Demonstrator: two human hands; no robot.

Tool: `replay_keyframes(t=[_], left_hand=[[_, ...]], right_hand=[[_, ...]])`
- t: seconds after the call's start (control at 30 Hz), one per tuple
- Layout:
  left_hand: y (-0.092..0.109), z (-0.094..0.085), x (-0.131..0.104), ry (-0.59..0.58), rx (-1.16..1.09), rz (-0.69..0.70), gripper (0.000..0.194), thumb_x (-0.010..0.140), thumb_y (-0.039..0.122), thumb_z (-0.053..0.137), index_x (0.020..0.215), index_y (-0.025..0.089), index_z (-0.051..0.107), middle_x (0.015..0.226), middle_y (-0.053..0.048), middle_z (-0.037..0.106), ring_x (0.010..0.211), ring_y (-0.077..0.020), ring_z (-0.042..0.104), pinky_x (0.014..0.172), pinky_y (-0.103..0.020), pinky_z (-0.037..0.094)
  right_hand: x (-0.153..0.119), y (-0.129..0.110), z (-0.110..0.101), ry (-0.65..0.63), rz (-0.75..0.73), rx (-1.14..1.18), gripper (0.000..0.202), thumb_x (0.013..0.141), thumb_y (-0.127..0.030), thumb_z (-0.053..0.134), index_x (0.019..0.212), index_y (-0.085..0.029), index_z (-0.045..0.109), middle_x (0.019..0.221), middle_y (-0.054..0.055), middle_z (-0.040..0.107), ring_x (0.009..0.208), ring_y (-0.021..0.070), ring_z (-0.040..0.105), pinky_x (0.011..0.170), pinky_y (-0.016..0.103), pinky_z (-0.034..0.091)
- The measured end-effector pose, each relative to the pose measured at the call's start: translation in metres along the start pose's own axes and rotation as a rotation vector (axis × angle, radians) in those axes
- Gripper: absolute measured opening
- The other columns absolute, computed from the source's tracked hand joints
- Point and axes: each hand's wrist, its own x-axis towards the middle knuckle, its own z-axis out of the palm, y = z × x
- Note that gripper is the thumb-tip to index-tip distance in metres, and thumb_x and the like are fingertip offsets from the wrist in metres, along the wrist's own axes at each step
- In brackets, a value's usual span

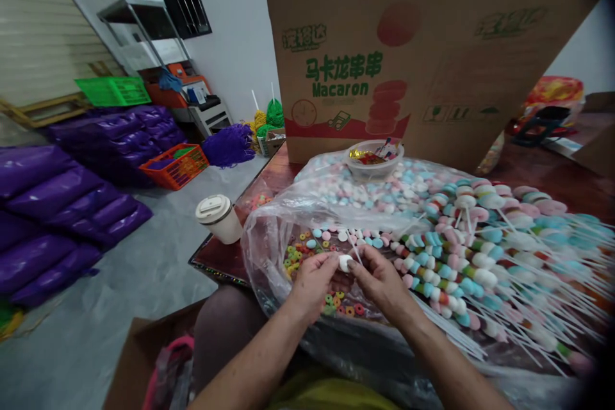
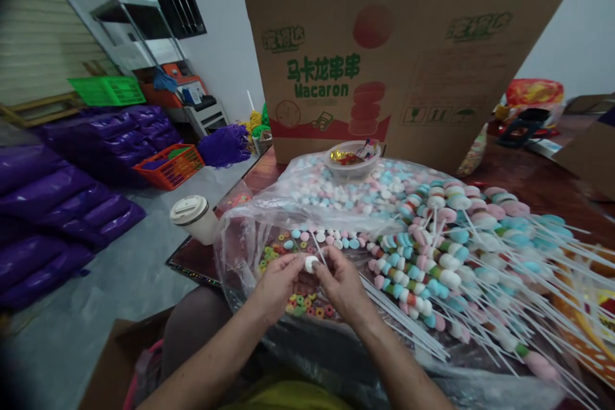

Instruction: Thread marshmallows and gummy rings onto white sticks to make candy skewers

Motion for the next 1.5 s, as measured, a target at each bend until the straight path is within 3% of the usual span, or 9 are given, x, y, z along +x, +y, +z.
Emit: replay_keyframes(t=[0.17, 0.3, 0.4, 0.5, 0.63, 0.8, 1.17, 1.4, 1.5], left_hand=[[-0.001, -0.001, -0.008, -0.015, 0.070, 0.022, 0.035, 0.054, 0.027, 0.075, 0.083, 0.011, 0.065, 0.071, -0.004, 0.064, 0.060, -0.0120, 0.057, 0.058, -0.024, 0.047], [-0.007, -0.006, -0.005, -0.007, 0.107, 0.006, 0.030, 0.056, 0.026, 0.073, 0.080, 0.010, 0.064, 0.069, -0.004, 0.063, 0.058, -0.0128, 0.057, 0.055, -0.025, 0.048], [-0.010, -0.010, -0.004, 0.062, 0.061, 0.022, 0.028, 0.058, 0.024, 0.071, 0.081, 0.012, 0.063, 0.069, -0.004, 0.063, 0.060, -0.0131, 0.058, 0.056, -0.025, 0.048], [-0.010, -0.011, -0.003, 0.156, 0.053, 0.037, 0.027, 0.055, 0.019, 0.070, 0.080, 0.011, 0.063, 0.064, -0.002, 0.061, 0.054, -0.0110, 0.056, 0.053, -0.024, 0.048], [-0.011, -0.006, -0.002, 0.250, 0.088, 0.080, 0.026, 0.052, 0.016, 0.069, 0.078, 0.012, 0.062, 0.061, 0.000, 0.061, 0.049, -0.0093, 0.054, 0.050, -0.023, 0.046], [-0.017, -0.005, -0.002, 0.282, 0.153, 0.135, 0.021, 0.054, 0.016, 0.067, 0.074, 0.012, 0.062, 0.059, 0.000, 0.061, 0.049, -0.0092, 0.053, 0.050, -0.021, 0.043], [-0.039, -0.016, -0.005, 0.305, 0.545, 0.403, 0.020, 0.063, 0.014, 0.057, 0.079, 0.018, 0.068, 0.064, -0.001, 0.064, 0.054, -0.0118, 0.052, 0.055, -0.021, 0.042], [-0.055, -0.009, -0.010, 0.222, 0.498, 0.295, 0.017, 0.066, 0.014, 0.053, 0.078, 0.014, 0.065, 0.067, -0.002, 0.064, 0.058, -0.0115, 0.054, 0.057, -0.020, 0.044], [-0.062, -0.008, -0.012, 0.212, 0.606, 0.298, 0.019, 0.069, 0.015, 0.050, 0.082, 0.014, 0.063, 0.068, -0.001, 0.064, 0.058, -0.0105, 0.054, 0.056, -0.020, 0.043]], right_hand=[[-0.002, 0.007, 0.002, 0.004, 0.104, 0.053, 0.027, 0.074, -0.044, 0.052, 0.071, -0.018, 0.046, 0.056, -0.007, 0.043, 0.048, 0.0065, 0.039, 0.045, 0.019, 0.034], [-0.009, 0.001, -0.007, -0.058, 0.086, -0.011, 0.027, 0.075, -0.043, 0.051, 0.078, -0.017, 0.054, 0.062, -0.003, 0.052, 0.057, 0.0095, 0.049, 0.051, 0.020, 0.039], [-0.022, -0.003, -0.018, -0.142, 0.002, -0.317, 0.031, 0.083, -0.035, 0.039, 0.100, -0.017, 0.057, 0.077, 0.002, 0.061, 0.074, 0.0143, 0.056, 0.062, 0.023, 0.043], [-0.039, -0.003, -0.021, -0.143, -0.035, -0.751, 0.038, 0.083, -0.023, 0.034, 0.117, -0.021, 0.050, 0.087, 0.005, 0.066, 0.079, 0.0171, 0.059, 0.066, 0.027, 0.043], [-0.050, -0.003, -0.010, -0.143, 0.024, -1.157, 0.044, 0.081, -0.018, 0.037, 0.123, -0.029, 0.043, 0.096, 0.005, 0.067, 0.077, 0.0190, 0.062, 0.058, 0.027, 0.042], [-0.048, -0.010, 0.001, -0.161, 0.132, -1.408, 0.044, 0.081, -0.018, 0.038, 0.123, -0.029, 0.041, 0.085, 0.006, 0.068, 0.067, 0.0216, 0.064, 0.046, 0.024, 0.037], [-0.051, -0.014, 0.014, -0.111, 0.102, -1.497, 0.037, 0.076, -0.009, 0.039, 0.107, -0.025, 0.051, 0.068, 0.004, 0.067, 0.056, 0.0207, 0.064, 0.040, 0.022, 0.029], [-0.051, 0.005, 0.013, -0.148, 0.109, -1.358, 0.033, 0.078, -0.006, 0.034, 0.099, -0.021, 0.055, 0.076, 0.006, 0.066, 0.064, 0.0204, 0.064, 0.047, 0.025, 0.034], [-0.053, 0.014, 0.008, -0.166, 0.142, -1.238, 0.028, 0.079, -0.007, 0.034, 0.089, -0.018, 0.058, 0.081, 0.007, 0.065, 0.074, 0.0196, 0.062, 0.057, 0.026, 0.038]])
